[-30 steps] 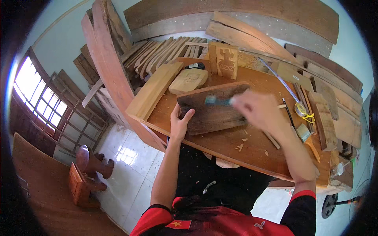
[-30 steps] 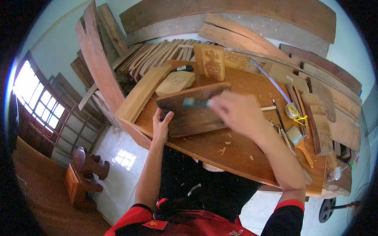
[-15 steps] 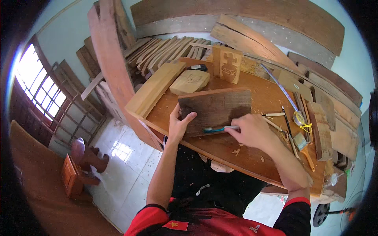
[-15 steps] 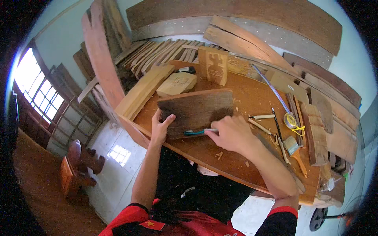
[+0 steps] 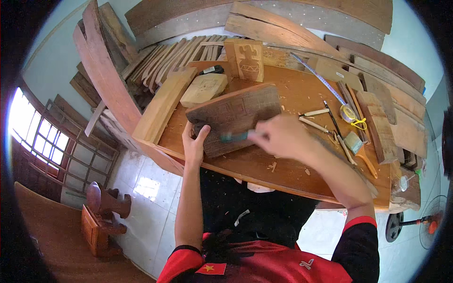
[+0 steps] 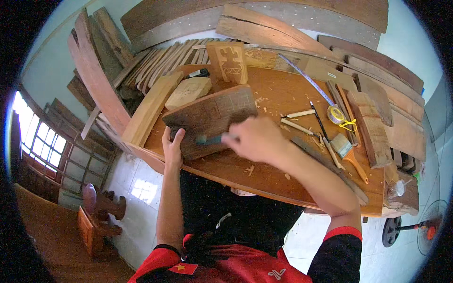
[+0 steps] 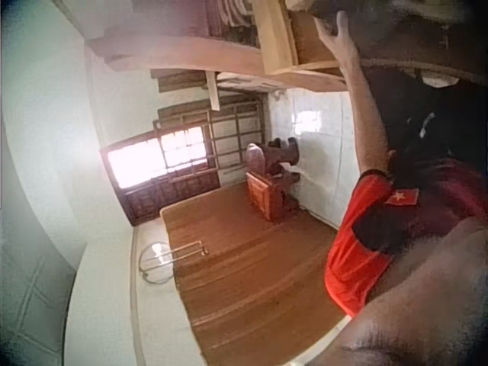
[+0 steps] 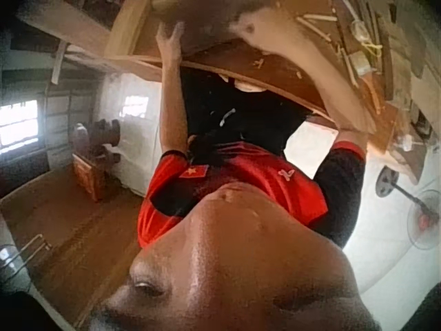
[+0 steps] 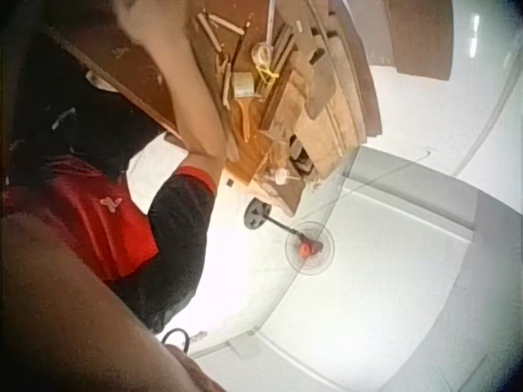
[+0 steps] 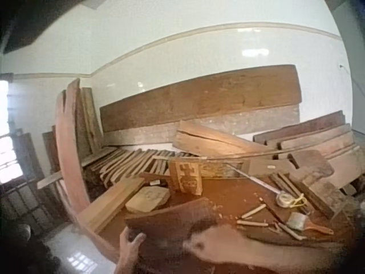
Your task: The recorder uses a pencil to mark a design on a block of wood and then uses a toothbrush to scrub the surface.
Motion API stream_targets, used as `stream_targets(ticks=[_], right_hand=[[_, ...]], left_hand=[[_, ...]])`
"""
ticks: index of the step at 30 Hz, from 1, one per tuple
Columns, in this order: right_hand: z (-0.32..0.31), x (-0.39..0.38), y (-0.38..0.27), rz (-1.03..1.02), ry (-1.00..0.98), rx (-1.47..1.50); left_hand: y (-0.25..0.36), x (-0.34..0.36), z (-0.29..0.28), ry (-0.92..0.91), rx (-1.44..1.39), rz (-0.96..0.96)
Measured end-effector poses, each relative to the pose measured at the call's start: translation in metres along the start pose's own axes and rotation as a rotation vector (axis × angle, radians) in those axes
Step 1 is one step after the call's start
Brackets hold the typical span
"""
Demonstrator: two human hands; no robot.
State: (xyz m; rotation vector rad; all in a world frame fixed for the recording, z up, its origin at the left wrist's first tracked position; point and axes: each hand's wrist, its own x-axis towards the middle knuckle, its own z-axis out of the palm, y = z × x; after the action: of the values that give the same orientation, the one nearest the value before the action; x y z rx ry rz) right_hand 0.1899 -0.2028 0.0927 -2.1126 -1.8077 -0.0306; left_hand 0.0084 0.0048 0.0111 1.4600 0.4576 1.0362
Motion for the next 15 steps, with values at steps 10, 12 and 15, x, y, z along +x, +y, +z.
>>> stream_targets(ticks=[10, 12, 15], right_hand=[[0.004, 0.002, -0.008, -0.018, -0.041, -0.065], [-0.012, 0.009, -0.014, 0.094, 0.05, 0.017], [-0.013, 0.008, -0.016, 0.116, 0.127, 0.023]], left_hand=[[0.0, 0.001, -0.003, -0.049, 0.012, 0.003], [0.005, -0.005, -0.007, -0.003, 0.023, 0.008], [0.012, -0.006, -0.01, -0.021, 0.094, 0.024]])
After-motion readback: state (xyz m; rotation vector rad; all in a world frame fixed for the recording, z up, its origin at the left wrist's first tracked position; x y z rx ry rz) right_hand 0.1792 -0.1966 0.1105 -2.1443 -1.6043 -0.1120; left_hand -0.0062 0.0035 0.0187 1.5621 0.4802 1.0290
